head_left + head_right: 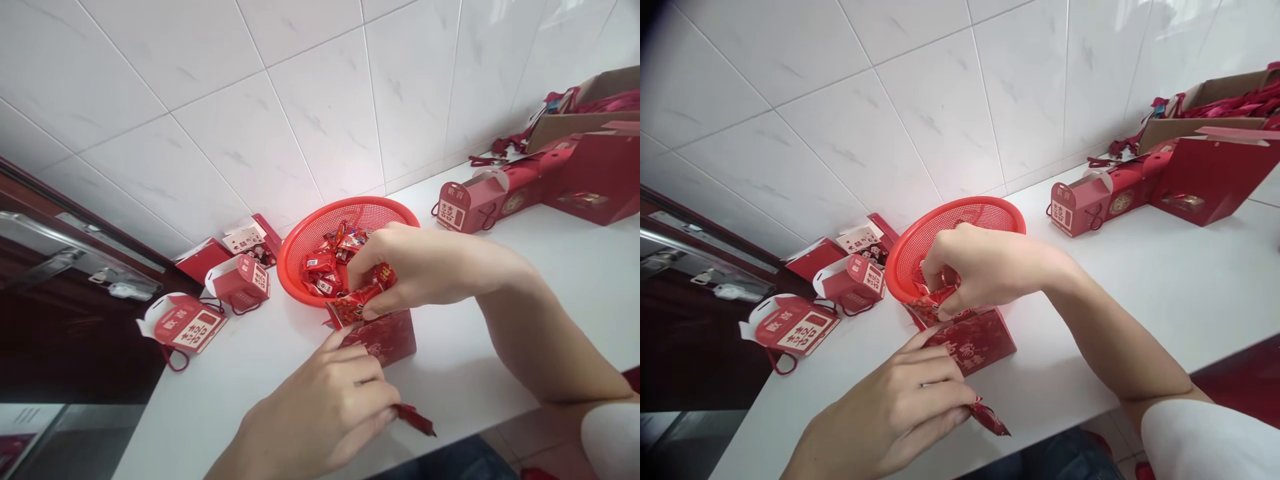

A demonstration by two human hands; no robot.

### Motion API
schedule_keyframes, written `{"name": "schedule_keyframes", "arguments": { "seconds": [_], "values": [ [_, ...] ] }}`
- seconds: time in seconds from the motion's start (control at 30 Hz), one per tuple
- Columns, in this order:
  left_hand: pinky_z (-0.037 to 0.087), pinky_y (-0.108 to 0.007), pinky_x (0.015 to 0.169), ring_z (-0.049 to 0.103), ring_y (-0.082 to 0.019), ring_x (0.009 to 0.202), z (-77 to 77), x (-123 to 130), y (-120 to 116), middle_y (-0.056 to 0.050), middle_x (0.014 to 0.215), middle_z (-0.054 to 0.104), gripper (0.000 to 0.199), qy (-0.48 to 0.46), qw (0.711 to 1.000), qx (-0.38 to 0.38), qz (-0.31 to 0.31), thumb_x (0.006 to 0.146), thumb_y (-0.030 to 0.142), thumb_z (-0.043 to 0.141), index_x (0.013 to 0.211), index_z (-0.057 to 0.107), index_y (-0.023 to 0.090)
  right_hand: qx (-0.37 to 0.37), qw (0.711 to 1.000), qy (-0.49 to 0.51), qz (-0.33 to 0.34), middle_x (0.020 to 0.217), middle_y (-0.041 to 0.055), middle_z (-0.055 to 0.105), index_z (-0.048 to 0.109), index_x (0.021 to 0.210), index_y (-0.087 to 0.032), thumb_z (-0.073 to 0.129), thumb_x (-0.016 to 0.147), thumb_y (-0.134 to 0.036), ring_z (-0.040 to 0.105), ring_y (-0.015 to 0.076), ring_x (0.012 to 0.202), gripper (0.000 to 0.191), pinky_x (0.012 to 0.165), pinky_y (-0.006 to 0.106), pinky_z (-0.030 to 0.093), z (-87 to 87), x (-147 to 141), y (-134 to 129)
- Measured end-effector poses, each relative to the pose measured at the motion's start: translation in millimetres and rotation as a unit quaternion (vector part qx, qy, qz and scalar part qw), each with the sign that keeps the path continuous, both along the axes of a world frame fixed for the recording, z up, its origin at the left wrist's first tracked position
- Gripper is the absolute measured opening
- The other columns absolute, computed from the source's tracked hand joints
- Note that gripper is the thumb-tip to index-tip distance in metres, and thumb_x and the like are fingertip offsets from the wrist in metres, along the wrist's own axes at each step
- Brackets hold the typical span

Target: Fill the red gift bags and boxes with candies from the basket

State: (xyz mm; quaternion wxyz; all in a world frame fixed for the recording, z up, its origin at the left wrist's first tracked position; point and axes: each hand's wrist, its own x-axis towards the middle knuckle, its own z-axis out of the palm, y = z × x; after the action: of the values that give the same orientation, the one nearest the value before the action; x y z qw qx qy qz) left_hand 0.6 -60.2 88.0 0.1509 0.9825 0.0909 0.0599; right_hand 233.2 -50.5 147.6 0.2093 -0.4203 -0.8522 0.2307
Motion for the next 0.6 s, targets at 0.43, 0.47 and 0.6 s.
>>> {"name": "schedule_keyframes", "arguments": {
  "seconds": [0.43,0.47,0.6],
  "values": [
    [0.029,-0.037,0.117,0.060,-0.016,0.073,-0.1,1.3,-1.7,0.003,0.078,0.066,0.020,-0.030,0.999,-0.018,-0.003,0.102,0.017,0.052,0.094,0.070,0.022,-0.030,0.999,-0.014,-0.030,0.077,-0.0011,0.067,0.073,0.082,-0.018,0.074,0.083,-0.012,0.054,0.0126,0.067,0.006,0.058,0.027,0.034,4.2,4.1,-2.7],
    [0.028,-0.036,0.117,0.060,-0.016,0.072,-0.3,1.2,-2.1,0.003,0.077,0.065,0.021,-0.033,0.999,-0.018,-0.003,0.102,0.016,0.051,0.095,0.070,0.023,-0.028,0.999,-0.017,-0.030,0.077,-0.0008,0.067,0.073,0.083,-0.018,0.074,0.082,-0.012,0.055,0.0128,0.069,0.006,0.058,0.026,0.034,4.6,3.9,-3.4],
    [0.033,-0.032,0.111,0.059,-0.016,0.070,-1.6,-0.4,-3.8,0.004,0.076,0.065,0.021,-0.046,0.999,-0.016,0.003,0.101,0.014,0.053,0.093,0.069,0.023,-0.032,0.999,-0.027,-0.020,0.070,-0.0031,0.063,0.069,0.076,-0.017,0.077,0.082,-0.012,0.050,0.0108,0.065,0.010,0.058,0.025,0.033,6.1,3.4,-5.1]
  ]
}}
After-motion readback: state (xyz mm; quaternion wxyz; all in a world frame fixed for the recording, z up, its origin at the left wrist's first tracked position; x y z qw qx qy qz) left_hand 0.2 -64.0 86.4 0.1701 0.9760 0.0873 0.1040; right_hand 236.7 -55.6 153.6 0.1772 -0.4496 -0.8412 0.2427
